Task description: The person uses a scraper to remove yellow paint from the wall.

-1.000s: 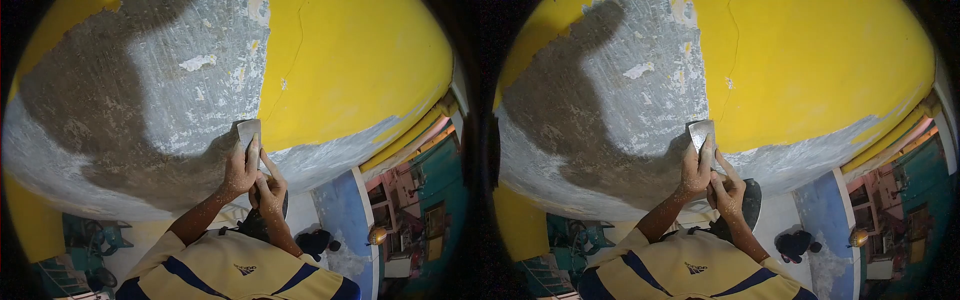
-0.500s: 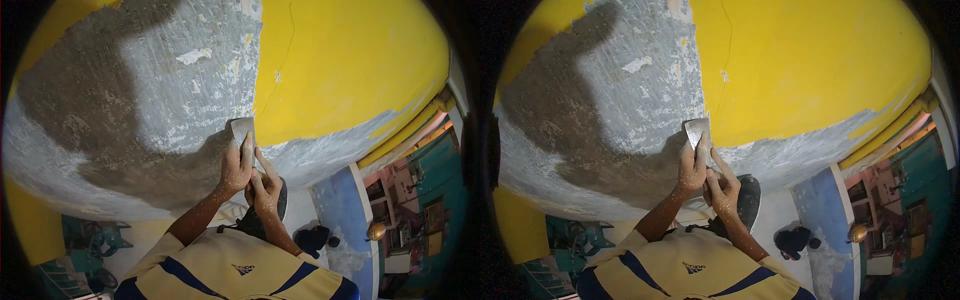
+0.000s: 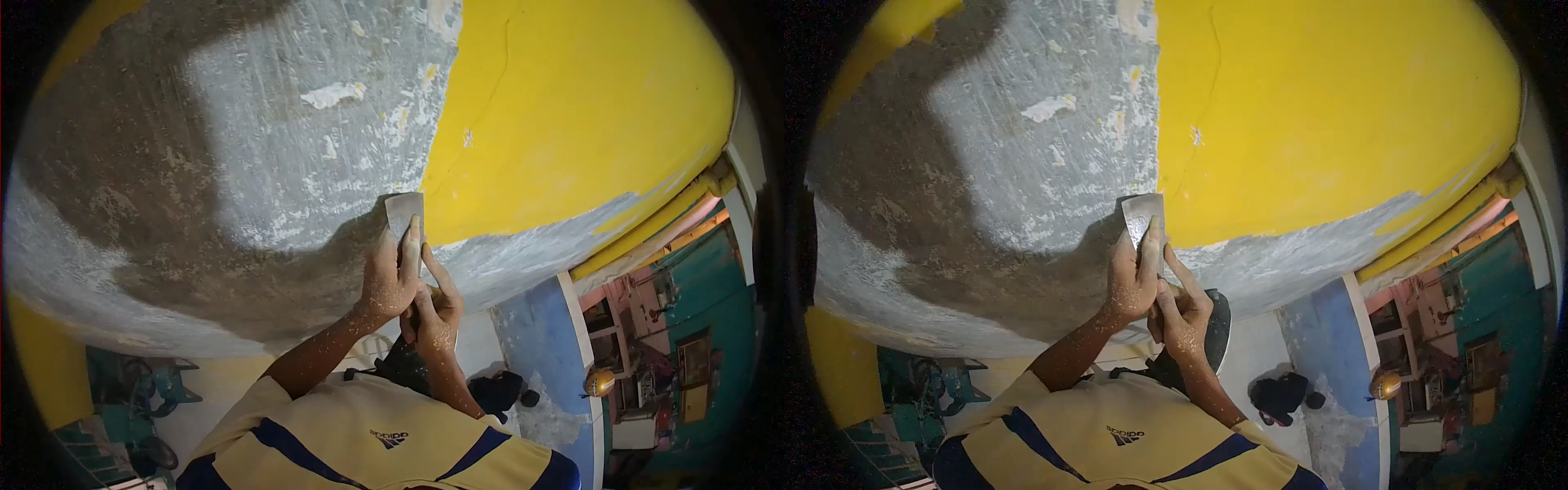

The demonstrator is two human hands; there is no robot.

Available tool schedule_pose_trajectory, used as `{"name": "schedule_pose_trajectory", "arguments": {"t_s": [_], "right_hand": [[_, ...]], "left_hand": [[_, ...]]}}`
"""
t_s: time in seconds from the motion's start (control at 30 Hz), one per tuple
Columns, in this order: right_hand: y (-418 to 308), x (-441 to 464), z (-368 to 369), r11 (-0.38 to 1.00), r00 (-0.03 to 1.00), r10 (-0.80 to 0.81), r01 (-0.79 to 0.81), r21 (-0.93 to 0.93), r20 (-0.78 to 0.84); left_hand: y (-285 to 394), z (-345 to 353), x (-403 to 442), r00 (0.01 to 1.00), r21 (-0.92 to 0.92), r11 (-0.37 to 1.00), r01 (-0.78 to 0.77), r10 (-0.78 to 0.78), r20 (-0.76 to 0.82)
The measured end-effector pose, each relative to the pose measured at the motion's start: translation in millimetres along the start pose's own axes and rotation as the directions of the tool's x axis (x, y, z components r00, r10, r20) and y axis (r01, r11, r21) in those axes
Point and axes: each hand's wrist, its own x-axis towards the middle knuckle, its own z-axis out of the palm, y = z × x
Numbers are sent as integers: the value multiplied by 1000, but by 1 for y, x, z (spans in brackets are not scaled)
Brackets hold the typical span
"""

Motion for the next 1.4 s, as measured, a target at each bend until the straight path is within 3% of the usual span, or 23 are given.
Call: {"name": "schedule_pose_trajectory", "arguments": {"t_s": [0.1,0.37,0.47,0.5,0.6,0.63,0.73,0.97,1.2,1.3,1.4], "right_hand": [[-7,1,3,999,1000,3,-2,35,-1],[-19,-2,12,996,999,25,-22,83,-34],[-16,-3,17,1000,998,5,-5,0,-61],[-12,-2,16,1000,998,-13,12,-25,-54],[-1,-6,11,998,999,-31,29,-55,-39],[0,-7,10,999,999,-11,10,-35,-40],[2,-6,9,999,1000,-17,16,-49,-23],[-17,-2,14,999,999,32,-31,21,-28],[-12,4,14,1000,998,-23,23,-5,-57],[-27,3,22,998,997,-52,54,37,-55],[-29,3,22,999,997,-35,37,32,-73]], "left_hand": [[14,-2,7,996,43,995,88,-89,29],[19,2,11,999,39,999,4,-2,-40],[11,-1,9,998,29,999,-34,35,-54],[12,-5,8,999,13,1000,21,-21,-24],[-2,-2,1,998,50,999,-14,17,-56],[2,-4,-3,996,37,996,83,-82,-29],[-2,-1,-2,998,3,1000,-17,17,-58],[17,-3,9,999,25,999,45,-44,-11],[22,-2,17,999,28,1000,-14,15,-34],[33,-2,22,998,-27,998,56,-56,2],[33,0,22,998,9,1000,-24,25,-49]]}}
